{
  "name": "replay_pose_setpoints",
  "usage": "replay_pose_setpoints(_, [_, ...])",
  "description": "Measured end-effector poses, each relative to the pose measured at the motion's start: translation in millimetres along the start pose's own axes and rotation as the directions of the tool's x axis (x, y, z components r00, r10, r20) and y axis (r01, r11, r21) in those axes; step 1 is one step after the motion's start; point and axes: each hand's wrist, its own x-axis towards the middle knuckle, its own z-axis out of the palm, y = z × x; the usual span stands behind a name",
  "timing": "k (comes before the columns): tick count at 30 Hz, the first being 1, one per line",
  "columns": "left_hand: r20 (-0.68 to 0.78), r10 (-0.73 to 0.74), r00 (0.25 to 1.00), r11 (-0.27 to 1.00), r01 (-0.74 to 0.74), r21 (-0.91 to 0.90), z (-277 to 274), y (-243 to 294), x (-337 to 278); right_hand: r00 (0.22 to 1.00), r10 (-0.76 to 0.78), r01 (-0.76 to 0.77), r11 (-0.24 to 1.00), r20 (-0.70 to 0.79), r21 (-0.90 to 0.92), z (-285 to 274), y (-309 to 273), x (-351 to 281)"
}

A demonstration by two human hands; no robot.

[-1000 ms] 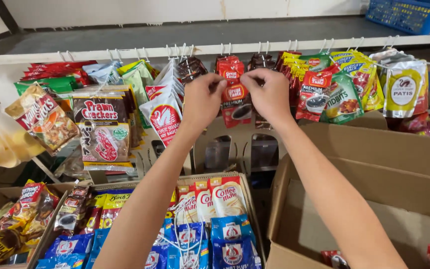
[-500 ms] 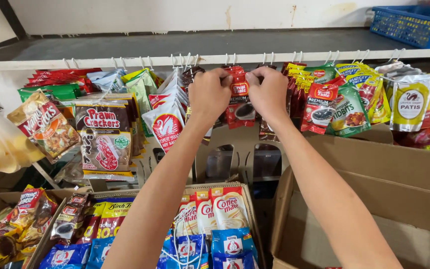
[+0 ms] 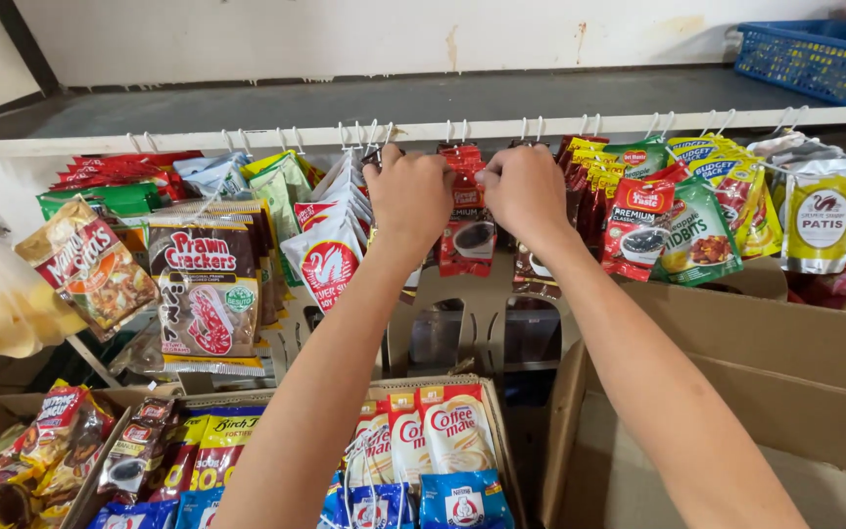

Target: Organizing and restocking various grocery items such as coffee, milk powder, and snacks onto shelves and into boxes in a small grocery store or pantry.

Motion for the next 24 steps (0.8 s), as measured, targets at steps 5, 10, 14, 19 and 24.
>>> replay_pose_setpoints(5, [0.069,0.041,0.997,0.970,-0.056,0.236,18.5,-1.4,16.5,0.998,-0.021,0.030,0.990,0.066,-0.141,-4.0,-2.2,11.3])
replay_pose_setpoints(10, [0.175,0.043,0.984,0.945,-0.097,0.313,27.7,2.7,21.8,0.992,-0.097,0.116,0.949,0.080,-0.293,14.8,9.9,16.4])
replay_pose_setpoints(14, [0.181,0.047,0.982,0.932,-0.108,0.346,43.8,2.9,26.2,0.988,-0.137,0.157,0.901,0.076,-0.404,35.2,20.1,23.1])
replay_pose_setpoints(19, [0.198,0.053,0.979,0.908,-0.130,0.398,53.1,6.8,31.7,0.980,-0.196,0.189,0.853,0.036,-0.487,44.4,20.6,25.4])
replay_pose_setpoints(24, [0.237,0.100,0.966,0.887,-0.195,0.419,40.9,11.4,29.6,0.974,-0.221,0.213,0.847,0.042,-0.487,35.0,15.3,21.4])
